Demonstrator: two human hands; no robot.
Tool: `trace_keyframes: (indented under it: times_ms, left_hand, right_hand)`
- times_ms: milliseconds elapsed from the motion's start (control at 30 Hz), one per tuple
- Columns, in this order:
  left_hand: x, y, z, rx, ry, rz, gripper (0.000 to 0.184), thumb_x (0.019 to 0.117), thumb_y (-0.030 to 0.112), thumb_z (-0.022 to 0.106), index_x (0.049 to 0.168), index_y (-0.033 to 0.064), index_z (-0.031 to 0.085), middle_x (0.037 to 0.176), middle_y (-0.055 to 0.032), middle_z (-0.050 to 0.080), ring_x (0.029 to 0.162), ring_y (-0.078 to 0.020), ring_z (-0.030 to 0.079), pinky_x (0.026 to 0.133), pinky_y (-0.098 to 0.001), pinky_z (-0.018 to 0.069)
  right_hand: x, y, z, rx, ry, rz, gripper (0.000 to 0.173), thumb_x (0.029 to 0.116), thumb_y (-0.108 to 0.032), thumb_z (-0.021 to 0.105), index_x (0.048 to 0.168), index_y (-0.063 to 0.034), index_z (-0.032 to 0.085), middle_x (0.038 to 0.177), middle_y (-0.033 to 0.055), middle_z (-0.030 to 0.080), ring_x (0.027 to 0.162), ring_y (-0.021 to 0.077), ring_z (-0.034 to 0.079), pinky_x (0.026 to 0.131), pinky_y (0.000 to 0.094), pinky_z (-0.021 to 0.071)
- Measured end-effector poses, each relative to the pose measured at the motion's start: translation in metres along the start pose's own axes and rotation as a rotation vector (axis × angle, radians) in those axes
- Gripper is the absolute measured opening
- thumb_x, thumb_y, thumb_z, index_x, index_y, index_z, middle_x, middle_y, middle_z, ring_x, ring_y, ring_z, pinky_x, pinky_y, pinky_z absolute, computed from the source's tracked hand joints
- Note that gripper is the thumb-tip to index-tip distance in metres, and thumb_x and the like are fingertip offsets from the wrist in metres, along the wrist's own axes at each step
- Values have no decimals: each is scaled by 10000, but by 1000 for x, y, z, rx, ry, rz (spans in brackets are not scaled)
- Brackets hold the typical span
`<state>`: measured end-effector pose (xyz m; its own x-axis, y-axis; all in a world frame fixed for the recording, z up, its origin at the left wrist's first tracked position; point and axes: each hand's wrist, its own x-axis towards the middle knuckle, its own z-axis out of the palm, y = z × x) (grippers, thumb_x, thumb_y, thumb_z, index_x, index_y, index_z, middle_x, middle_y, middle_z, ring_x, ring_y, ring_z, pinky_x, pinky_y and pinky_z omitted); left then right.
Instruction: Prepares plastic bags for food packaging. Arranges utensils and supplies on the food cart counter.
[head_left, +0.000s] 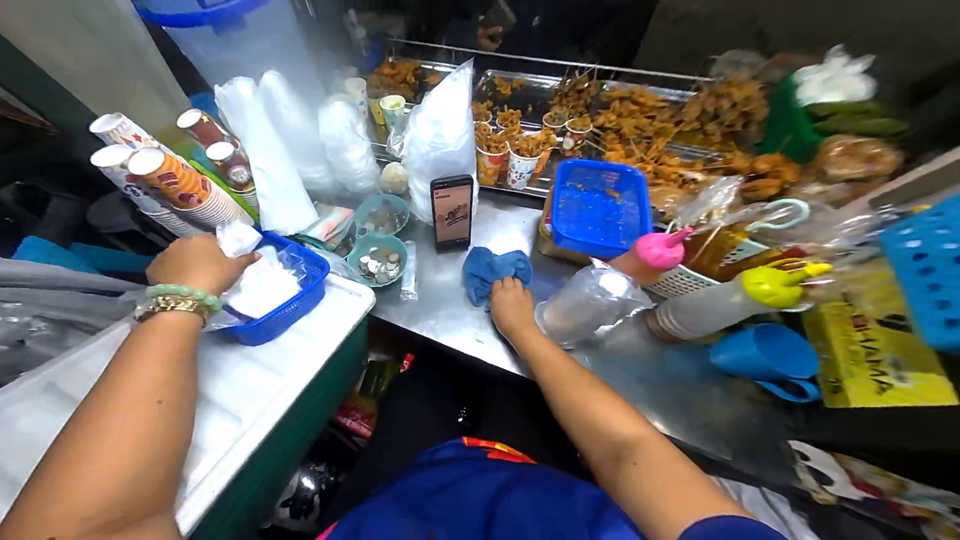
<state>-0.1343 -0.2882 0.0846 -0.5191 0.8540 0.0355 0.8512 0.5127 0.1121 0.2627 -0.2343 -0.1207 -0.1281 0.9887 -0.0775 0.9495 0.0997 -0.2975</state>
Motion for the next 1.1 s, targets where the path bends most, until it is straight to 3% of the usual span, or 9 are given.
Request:
trace_keyframes:
  times_ms: [133, 233, 400, 533, 667, 800, 867, 1000, 1100]
  left_hand:
    - [-20, 31, -23, -73, 117, 51, 588, 964, 383, 707, 1147, -167, 605, 1195, -444, 569, 1121, -641, 557, 869, -810, 407]
    - [-34, 51, -34, -99, 217, 117, 528, 969, 339, 702, 1153, -148, 609, 1200, -426, 580, 1100, -636, 571, 839, -817, 407]
    - [-55, 79, -34, -203, 339, 270, 457, 957, 317, 717, 1126, -100, 638, 1129, -375, 625, 1003, -613, 611, 769, -804, 433]
    - [-79, 109, -11, -543, 155, 385, 491, 893, 400, 799, 1067, -38, 661, 887, -242, 667, 821, -417, 657, 738, -665, 511]
    - [-110, 136, 40, -947, -231, 505, 406, 871, 351, 798, 1138, 59, 704, 928, -7, 707, 815, -72, 663, 787, -324, 571]
    - [-143, 141, 95, -1241, -541, 421, 250, 927, 208, 721, 1117, 51, 681, 774, 83, 649, 568, 14, 526, 552, -171, 469]
    - [-155, 137, 117, -1293, -650, 362, 215, 954, 184, 684, 1116, 44, 668, 733, 80, 613, 520, 14, 464, 502, -162, 415]
    - [-172, 133, 148, -1502, -790, 268, 268, 977, 208, 658, 1166, 19, 637, 750, 47, 628, 500, 22, 445, 474, -137, 396]
    - [-176, 132, 154, -1651, -817, 207, 345, 1015, 302, 577, 1213, 21, 607, 837, 10, 651, 550, -5, 515, 510, -148, 457]
  right_hand:
    - [-30, 9, 14, 174, 176, -155, 397, 954, -207, 665, 1225, 82, 643, 1435, 310, 533, 1359, 477, 490, 1111, 610, 386]
    - [-84, 15, 19, 316, 37, -284, 398, 1006, -267, 615, 1259, 38, 653, 1413, 254, 572, 1323, 398, 555, 1102, 512, 461]
    - [-139, 54, 42, 522, 141, -129, 249, 969, -192, 667, 984, 48, 729, 1064, 219, 704, 1006, 329, 699, 927, 454, 570]
    - [-145, 67, 15, 602, 282, -1, 211, 960, -161, 675, 948, 40, 737, 951, 180, 699, 793, 244, 684, 767, 390, 583]
    - [-138, 62, -6, 682, 752, -36, 305, 914, -271, 707, 780, -4, 646, 760, 63, 610, 650, 70, 565, 604, 209, 486]
    - [-129, 71, 0, 922, 720, 269, 728, 760, -254, 874, 1240, 138, 492, 1098, 221, 566, 776, 166, 568, 686, 324, 505]
    - [-118, 78, 7, 958, 617, 355, 863, 777, -242, 877, 1403, 128, 412, 1268, 294, 532, 841, 252, 631, 739, 405, 553]
    - [-92, 73, 22, 941, 557, 380, 840, 822, -262, 858, 1420, 133, 419, 1379, 369, 479, 1213, 425, 559, 998, 500, 501]
    - [-78, 67, 20, 925, 512, 319, 832, 834, -254, 847, 1441, 119, 417, 1402, 351, 475, 1191, 392, 578, 966, 462, 521]
